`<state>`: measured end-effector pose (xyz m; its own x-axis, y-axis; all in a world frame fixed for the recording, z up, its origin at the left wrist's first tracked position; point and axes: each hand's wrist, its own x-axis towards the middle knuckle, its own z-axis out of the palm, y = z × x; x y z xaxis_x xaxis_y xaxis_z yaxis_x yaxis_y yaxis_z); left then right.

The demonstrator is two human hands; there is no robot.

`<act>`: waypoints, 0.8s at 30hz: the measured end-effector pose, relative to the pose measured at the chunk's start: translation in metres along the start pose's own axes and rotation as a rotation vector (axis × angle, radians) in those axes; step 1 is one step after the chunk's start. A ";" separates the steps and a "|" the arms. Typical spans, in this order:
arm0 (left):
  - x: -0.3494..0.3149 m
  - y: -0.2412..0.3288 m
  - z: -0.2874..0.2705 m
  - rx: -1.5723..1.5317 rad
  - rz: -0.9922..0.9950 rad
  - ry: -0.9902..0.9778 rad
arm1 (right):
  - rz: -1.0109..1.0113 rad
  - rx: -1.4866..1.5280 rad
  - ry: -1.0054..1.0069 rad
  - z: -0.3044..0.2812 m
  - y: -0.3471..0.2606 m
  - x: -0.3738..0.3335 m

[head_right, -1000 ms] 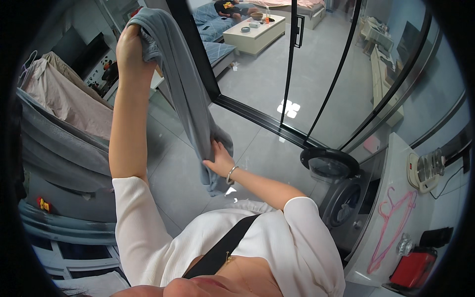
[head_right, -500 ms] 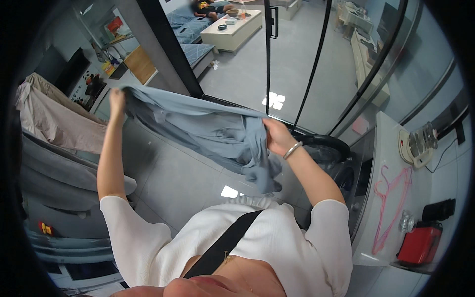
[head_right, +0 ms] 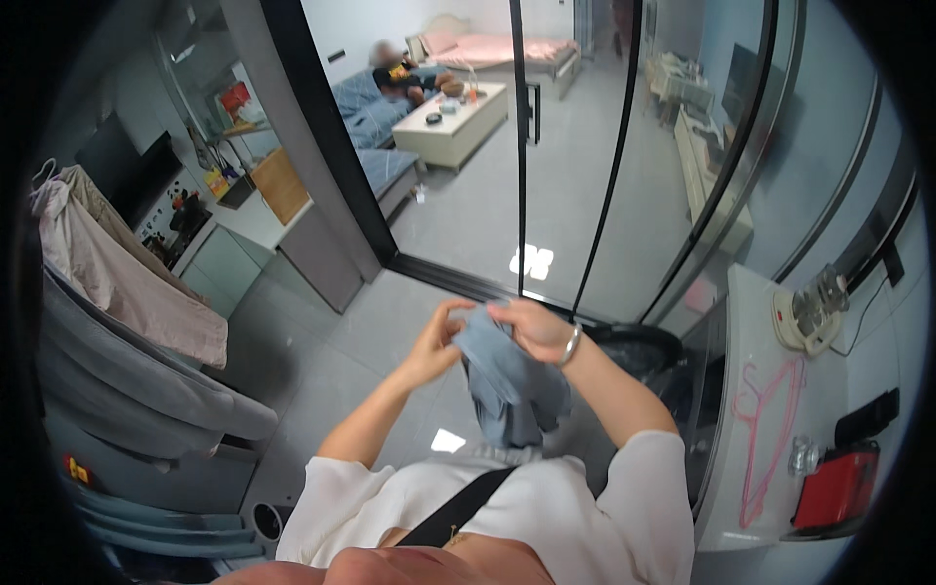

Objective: The person removes wet clothes from a washing machine, places them on hangers, and hangs them on a drying rack. Items handled include pants, a t-shirt, and a towel.

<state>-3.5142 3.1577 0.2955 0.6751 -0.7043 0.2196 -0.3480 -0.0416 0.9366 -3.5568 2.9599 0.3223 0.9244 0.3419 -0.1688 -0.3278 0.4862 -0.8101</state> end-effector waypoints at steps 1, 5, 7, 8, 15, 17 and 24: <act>0.001 0.002 0.001 0.052 -0.062 -0.011 | 0.067 0.003 -0.027 -0.011 0.004 -0.002; 0.004 0.038 0.016 0.548 0.289 -0.123 | 0.195 -0.174 -0.115 -0.032 0.026 -0.005; 0.009 0.029 0.018 0.636 0.367 -0.140 | 0.213 -0.156 -0.073 -0.044 0.042 -0.011; 0.010 0.024 0.020 0.666 0.356 -0.144 | 0.213 -0.120 -0.047 -0.049 0.053 -0.014; 0.026 0.019 0.019 0.546 0.237 -0.009 | -0.422 -0.830 0.370 -0.038 0.093 -0.040; 0.026 0.018 0.024 0.464 0.098 -0.075 | -0.486 -0.975 0.402 -0.025 0.105 -0.036; 0.038 0.003 0.012 -0.046 -0.089 -0.075 | -0.344 -0.997 0.504 -0.050 0.117 -0.034</act>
<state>-3.4976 3.1222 0.3031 0.6508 -0.7504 0.1158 -0.2573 -0.0745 0.9634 -3.6165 2.9648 0.2051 0.9808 -0.1511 0.1229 0.0463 -0.4322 -0.9006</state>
